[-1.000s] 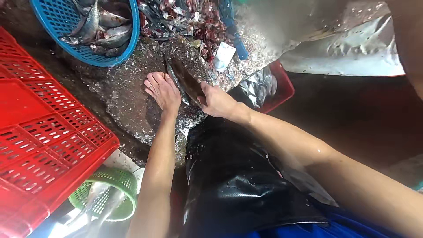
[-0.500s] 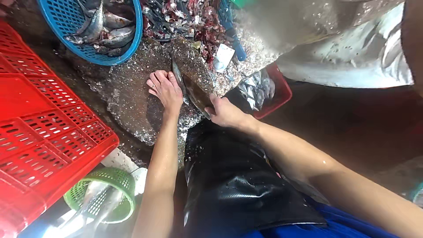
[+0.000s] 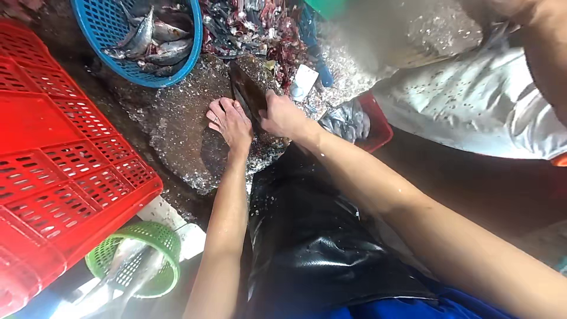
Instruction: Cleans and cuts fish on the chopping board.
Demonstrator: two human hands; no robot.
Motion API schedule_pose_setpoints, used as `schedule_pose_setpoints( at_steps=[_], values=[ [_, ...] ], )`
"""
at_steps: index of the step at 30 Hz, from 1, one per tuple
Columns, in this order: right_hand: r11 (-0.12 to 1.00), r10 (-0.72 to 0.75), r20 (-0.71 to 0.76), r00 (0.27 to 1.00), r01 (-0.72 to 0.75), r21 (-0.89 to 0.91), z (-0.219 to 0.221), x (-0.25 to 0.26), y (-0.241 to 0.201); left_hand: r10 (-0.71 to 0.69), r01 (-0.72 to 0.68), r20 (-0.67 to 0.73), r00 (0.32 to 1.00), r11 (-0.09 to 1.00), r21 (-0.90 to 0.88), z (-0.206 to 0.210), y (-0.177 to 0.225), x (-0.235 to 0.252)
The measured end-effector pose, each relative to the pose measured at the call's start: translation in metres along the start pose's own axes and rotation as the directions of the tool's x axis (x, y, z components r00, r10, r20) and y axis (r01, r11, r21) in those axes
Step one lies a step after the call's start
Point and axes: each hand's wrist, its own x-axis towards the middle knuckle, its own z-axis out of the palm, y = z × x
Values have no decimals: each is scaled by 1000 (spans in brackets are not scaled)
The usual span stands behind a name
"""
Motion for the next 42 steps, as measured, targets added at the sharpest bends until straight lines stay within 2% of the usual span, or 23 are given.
schedule_pose_setpoints(
  at_steps=[3, 7, 13, 18, 22, 24, 26, 29, 37, 40, 42],
  values=[
    [980, 34, -34, 999, -40, -196, -14, 7, -14, -3, 3, 2, 1000, 1000, -4, 0, 1, -2],
    [947, -64, 6, 998, 62, -317, -22, -7, 5, -16, 16, 4, 1000, 999, -29, 0, 1, -2],
    [869, -107, 212, 971, 195, -455, -41, -8, 31, -125, 127, 29, 992, 989, -81, -4, 13, -7],
    [748, -214, 435, 875, 433, -503, -73, 17, 41, -127, 128, 22, 992, 989, -74, 1, 14, -8],
    [664, -259, 506, 823, 532, -526, -82, 24, 40, -112, 111, -7, 994, 990, -83, 4, 11, -8],
    [680, -258, 494, 830, 519, -518, -79, 15, 39, -135, 128, -40, 990, 981, -147, 4, 6, -10],
    [742, -217, 463, 859, 453, -494, -74, -4, 37, -203, 182, -86, 976, 962, -201, 2, 4, -12],
    [786, -123, 428, 895, 351, -509, -61, -20, 37, -214, 194, -121, 969, 968, -158, 7, 7, -13],
    [867, -87, 363, 928, 250, -430, -16, -24, 30, -197, 197, 5, 980, 979, -56, 1, 12, -9],
    [872, -112, 282, 953, 230, -433, -5, -40, 30, -232, 218, -99, 968, 966, -137, 3, 7, -11],
    [856, -153, 218, 964, 240, -457, -7, -63, 20, -310, 203, -304, 901, 920, -336, 1, 0, -16]
  ],
)
